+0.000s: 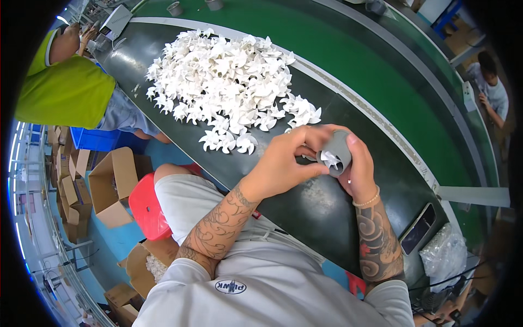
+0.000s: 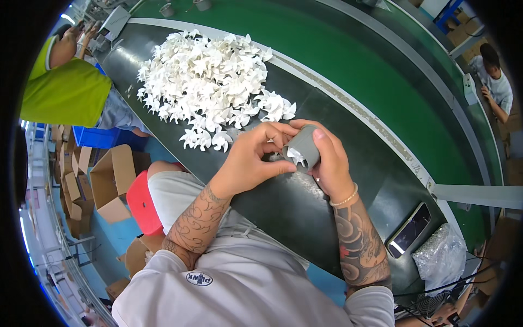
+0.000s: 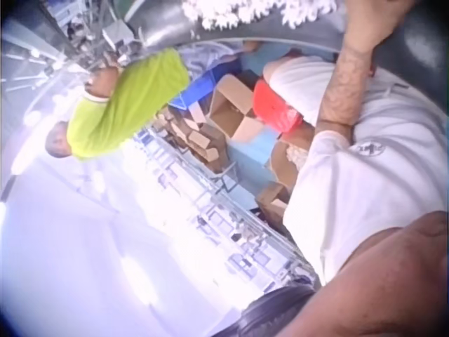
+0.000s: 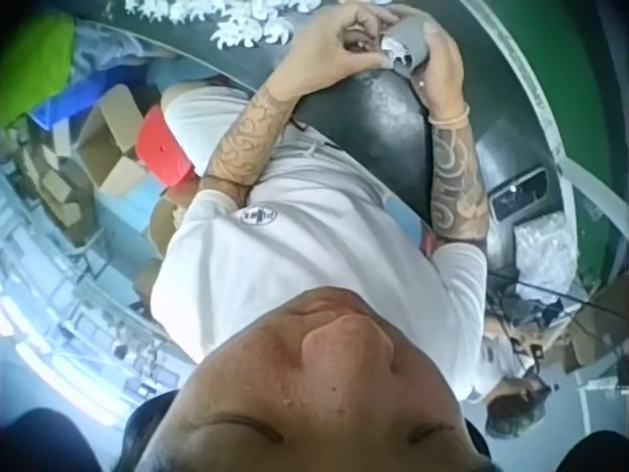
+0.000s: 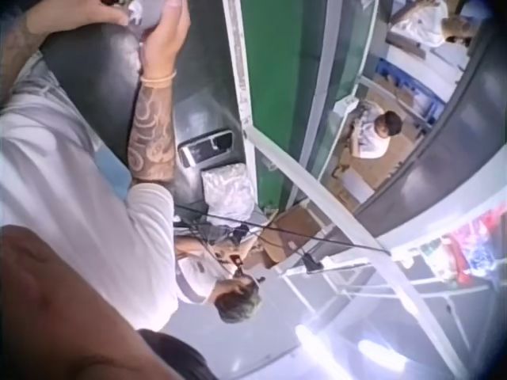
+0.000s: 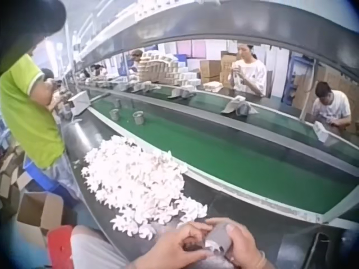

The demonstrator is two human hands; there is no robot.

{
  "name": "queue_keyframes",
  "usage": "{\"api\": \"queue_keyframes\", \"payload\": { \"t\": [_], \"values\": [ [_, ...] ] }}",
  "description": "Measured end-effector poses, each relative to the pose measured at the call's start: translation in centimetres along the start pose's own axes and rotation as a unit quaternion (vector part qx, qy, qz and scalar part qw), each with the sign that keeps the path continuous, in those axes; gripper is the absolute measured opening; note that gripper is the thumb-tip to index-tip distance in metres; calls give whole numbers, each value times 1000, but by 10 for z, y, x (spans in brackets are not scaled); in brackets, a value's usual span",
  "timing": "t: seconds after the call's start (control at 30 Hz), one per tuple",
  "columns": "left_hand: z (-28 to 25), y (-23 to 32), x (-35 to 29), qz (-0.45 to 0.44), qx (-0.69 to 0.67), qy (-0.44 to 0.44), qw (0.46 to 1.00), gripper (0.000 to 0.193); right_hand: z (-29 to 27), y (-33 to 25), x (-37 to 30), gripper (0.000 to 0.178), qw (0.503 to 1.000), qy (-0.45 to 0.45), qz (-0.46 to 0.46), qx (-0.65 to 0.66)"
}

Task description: Manually assemble small white plastic parts into grey cylindrical components on a conveyor belt line.

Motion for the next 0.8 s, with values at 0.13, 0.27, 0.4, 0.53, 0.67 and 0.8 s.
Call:
{"api": "queue_keyframes", "payload": {
  "t": [0.13, 0.27, 0.4, 0.53, 0.67, 0.8],
  "values": [
    [-3, -8, -6, 35, 38, 9, 999, 29, 3, -1, -3, 46, 995, -4, -16, -101],
    [7, -2, -7, 111, 158, 27, 981, 35, 1, 3, -7, 40, 997, 19, -45, -61],
    [2, 8, -39, 118, 283, 75, 949, 33, -26, -38, -9, 38, 684, 396, -212, -575],
    [-20, -4, -76, 84, 307, 76, 945, 18, -130, -58, -40, 47, 526, 562, -77, -633],
    [-31, 12, -88, 64, 290, 100, 950, 9, -141, -66, -14, 60, 536, 595, -13, -599],
    [-30, 6, -82, 69, 325, 96, 938, 9, -100, -47, 70, 89, 874, 359, -276, -174]
  ]
}}
Point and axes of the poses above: each hand's wrist, its own x-axis towards the middle knuckle, its own z-axis out of the palm, y = z × x, the point moved 1 cm from there along x, towards the middle knuckle, and after that the axes turned 4 degrees about -y, right-handed, at the moved point
